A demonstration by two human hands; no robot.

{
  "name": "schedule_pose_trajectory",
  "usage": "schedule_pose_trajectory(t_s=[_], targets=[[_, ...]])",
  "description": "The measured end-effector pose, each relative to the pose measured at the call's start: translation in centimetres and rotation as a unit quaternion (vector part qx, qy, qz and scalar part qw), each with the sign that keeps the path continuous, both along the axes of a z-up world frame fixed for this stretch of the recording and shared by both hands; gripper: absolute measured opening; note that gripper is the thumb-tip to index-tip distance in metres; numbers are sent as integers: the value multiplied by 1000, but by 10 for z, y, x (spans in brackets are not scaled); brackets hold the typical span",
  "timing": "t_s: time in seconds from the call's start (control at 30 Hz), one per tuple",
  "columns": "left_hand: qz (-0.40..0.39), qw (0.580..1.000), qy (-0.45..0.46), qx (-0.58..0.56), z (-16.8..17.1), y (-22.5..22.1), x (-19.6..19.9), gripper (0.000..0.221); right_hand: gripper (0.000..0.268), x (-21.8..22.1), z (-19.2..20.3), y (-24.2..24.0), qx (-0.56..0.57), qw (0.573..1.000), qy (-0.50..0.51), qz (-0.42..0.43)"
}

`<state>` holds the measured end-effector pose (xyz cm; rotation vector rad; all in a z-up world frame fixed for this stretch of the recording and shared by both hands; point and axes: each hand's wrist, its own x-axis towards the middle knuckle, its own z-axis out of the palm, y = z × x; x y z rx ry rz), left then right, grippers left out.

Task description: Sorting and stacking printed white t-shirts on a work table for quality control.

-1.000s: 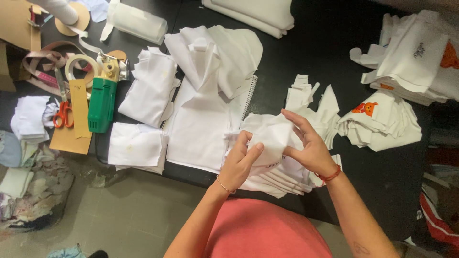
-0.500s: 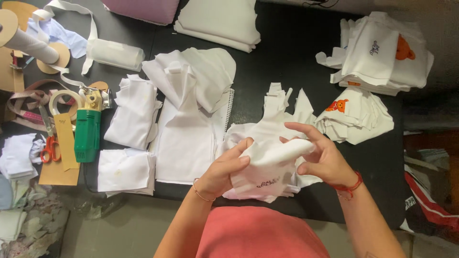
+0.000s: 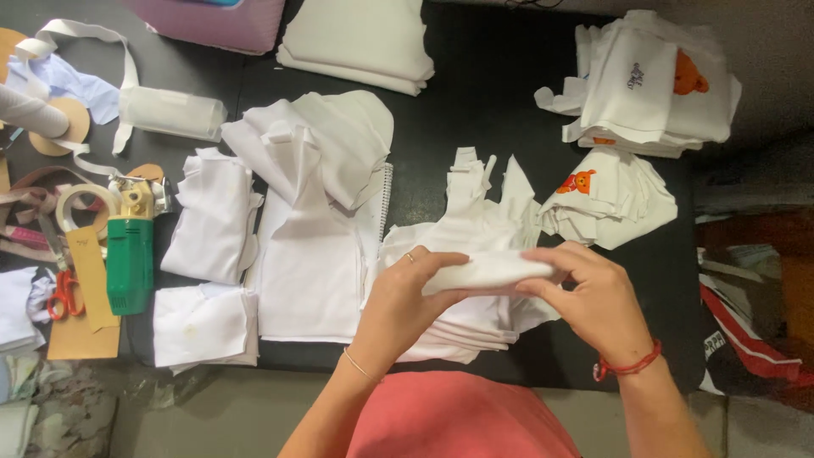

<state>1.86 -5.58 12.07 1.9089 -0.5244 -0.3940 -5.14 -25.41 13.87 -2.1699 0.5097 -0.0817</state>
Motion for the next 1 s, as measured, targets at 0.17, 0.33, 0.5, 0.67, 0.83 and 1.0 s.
schedule_pose_trajectory(t_s=[0.17, 0.33, 0.5, 0.67, 0.83, 1.0], targets=[[-106, 978, -162, 79, -1, -20, 6, 12, 56, 10, 1, 8, -52, 970, -58, 231], [2, 982, -185, 31, 4, -17, 29, 26, 13, 31, -25, -5, 91, 976, 128, 148], [98, 994, -44, 27, 2, 13, 29, 32, 15, 86, 18, -40, 174, 977, 109, 57], [153, 988, 31, 11, -38, 38, -11, 32, 19, 139, 31, -108, 132, 985, 2, -107], [143, 985, 86, 51, -83, 67, -53, 28, 30, 148, -139, -288, 31, 978, -181, -99], [106, 984, 116, 78, -75, 72, -61, 17, 36, 98, -108, -171, -181, 958, -199, -105]])
